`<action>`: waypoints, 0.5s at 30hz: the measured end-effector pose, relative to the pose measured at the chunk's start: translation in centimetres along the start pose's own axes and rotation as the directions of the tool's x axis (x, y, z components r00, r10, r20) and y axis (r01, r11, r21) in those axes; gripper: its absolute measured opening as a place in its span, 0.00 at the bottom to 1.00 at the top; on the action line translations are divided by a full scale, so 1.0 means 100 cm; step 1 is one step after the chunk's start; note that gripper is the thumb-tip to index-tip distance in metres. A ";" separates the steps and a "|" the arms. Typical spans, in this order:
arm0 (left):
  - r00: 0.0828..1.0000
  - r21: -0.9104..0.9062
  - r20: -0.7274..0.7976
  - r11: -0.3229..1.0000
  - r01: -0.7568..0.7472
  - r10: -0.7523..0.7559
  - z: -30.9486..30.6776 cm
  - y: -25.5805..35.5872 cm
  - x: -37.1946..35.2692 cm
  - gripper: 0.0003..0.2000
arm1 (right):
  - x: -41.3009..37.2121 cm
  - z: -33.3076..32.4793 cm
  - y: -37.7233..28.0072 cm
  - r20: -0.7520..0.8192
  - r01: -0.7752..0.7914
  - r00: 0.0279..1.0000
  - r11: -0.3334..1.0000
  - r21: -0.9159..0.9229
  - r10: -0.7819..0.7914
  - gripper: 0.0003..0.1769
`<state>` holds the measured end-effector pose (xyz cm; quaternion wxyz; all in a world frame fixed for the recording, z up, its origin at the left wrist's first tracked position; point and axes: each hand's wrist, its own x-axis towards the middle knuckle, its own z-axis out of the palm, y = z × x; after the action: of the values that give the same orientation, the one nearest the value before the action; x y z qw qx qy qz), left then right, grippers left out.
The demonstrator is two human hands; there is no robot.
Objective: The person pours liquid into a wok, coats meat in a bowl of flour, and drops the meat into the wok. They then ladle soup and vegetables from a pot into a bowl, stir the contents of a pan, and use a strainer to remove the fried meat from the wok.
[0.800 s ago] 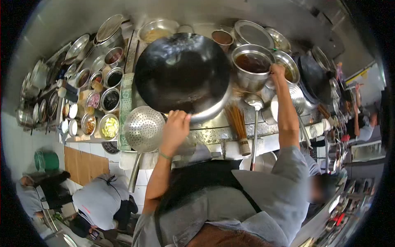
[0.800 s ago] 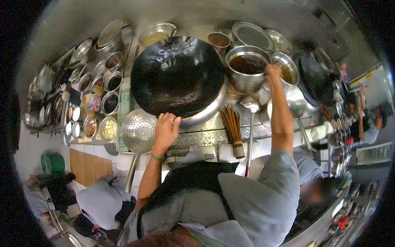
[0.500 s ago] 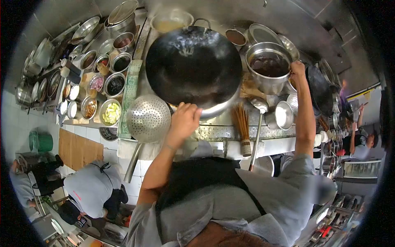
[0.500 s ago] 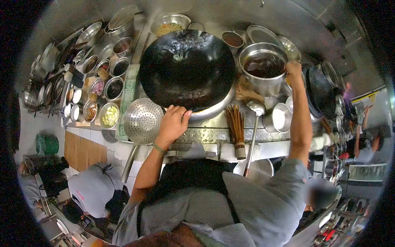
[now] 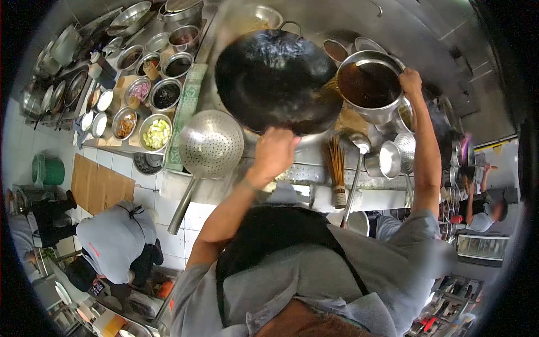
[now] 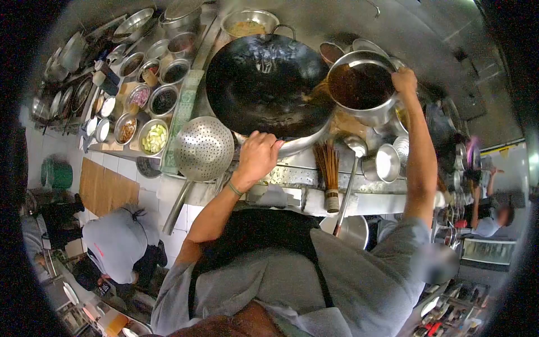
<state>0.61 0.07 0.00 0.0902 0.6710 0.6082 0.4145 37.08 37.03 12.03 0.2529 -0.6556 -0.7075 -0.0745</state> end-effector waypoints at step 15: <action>0.986 -0.264 -0.164 0.964 -0.029 -0.015 -0.011 -0.003 -0.015 0.11 | -0.010 -0.033 -0.062 0.045 0.037 0.998 0.997 -0.062 -0.034 0.15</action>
<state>-0.20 -1.60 -0.09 0.1273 0.6186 0.5502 0.5463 31.99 33.93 15.82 0.2151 -0.6521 -0.7217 -0.0869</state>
